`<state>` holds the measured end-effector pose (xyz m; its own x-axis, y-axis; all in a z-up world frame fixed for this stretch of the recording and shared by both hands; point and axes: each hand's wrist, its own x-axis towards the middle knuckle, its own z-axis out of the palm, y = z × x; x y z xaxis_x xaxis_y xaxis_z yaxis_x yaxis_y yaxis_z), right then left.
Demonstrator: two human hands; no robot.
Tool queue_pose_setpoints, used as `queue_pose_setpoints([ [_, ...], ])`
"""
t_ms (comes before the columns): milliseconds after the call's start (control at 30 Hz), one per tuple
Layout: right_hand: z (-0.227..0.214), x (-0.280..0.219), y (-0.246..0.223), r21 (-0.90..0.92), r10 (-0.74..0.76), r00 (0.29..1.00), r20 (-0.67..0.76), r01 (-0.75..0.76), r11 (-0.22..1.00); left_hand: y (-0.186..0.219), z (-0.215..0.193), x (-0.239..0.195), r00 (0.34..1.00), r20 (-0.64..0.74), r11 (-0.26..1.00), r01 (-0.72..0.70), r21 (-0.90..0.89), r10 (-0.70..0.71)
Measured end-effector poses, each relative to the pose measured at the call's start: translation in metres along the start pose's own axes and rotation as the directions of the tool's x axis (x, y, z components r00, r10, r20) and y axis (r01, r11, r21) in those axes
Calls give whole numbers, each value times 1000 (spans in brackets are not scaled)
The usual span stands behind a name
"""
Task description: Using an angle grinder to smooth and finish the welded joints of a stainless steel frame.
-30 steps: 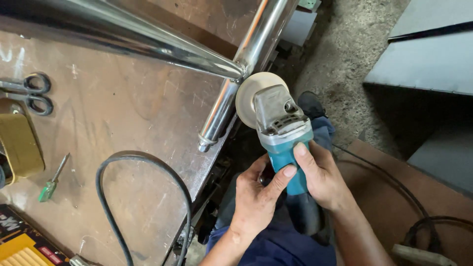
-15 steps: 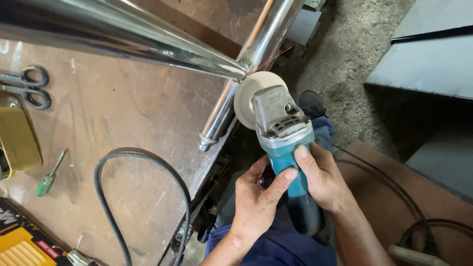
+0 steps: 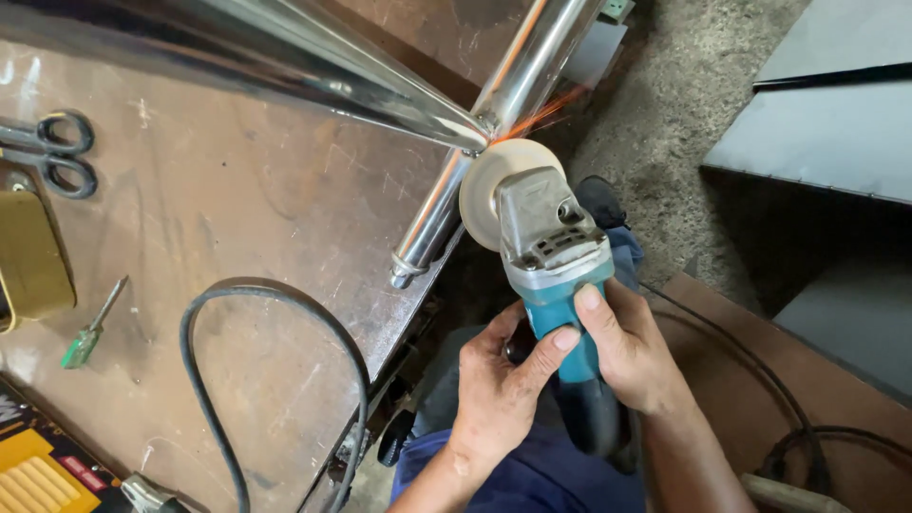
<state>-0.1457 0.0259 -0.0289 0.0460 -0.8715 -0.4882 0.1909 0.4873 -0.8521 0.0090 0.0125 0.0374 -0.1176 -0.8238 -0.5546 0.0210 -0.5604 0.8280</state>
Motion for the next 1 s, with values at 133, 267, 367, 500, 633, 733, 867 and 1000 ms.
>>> queue_pose_setpoints([
  [133, 0, -1, -4, -31, 10, 1000, 6, -10, 999, 1, 0, -1, 1000, -7, 999, 15, -44, -16],
  [267, -1, -3, 10, -51, 53, 999, -12, -54, 997, 0, -3, -3, 998, -7, 998, -60, 2, 60],
  [367, 5, -3, -7, -10, 46, 999, 7, -46, 999, 8, -1, -5, 1000, -27, 1000, 2, -27, -3],
  [500, 10, -5, -19, 18, 38, 999, 27, -39, 999, 14, -2, -8, 1000, -17, 999, 17, -32, -17],
  [633, 14, -9, -24, 11, 87, 996, 15, -87, 996, 17, -6, -13, 994, -59, 995, 93, 23, -91],
  [733, 20, -10, -31, -12, 107, 994, 8, -107, 994, 11, -9, -15, 992, -51, 993, 112, -48, -114],
  [867, 36, -11, -60, 10, 108, 994, 30, -108, 994, 10, -19, -17, 994, -57, 986, 82, -142, -91],
  [1000, 51, -11, -78, 62, 111, 993, 34, -113, 992, 10, -33, -17, 997, -48, 989, 48, -141, -55],
])
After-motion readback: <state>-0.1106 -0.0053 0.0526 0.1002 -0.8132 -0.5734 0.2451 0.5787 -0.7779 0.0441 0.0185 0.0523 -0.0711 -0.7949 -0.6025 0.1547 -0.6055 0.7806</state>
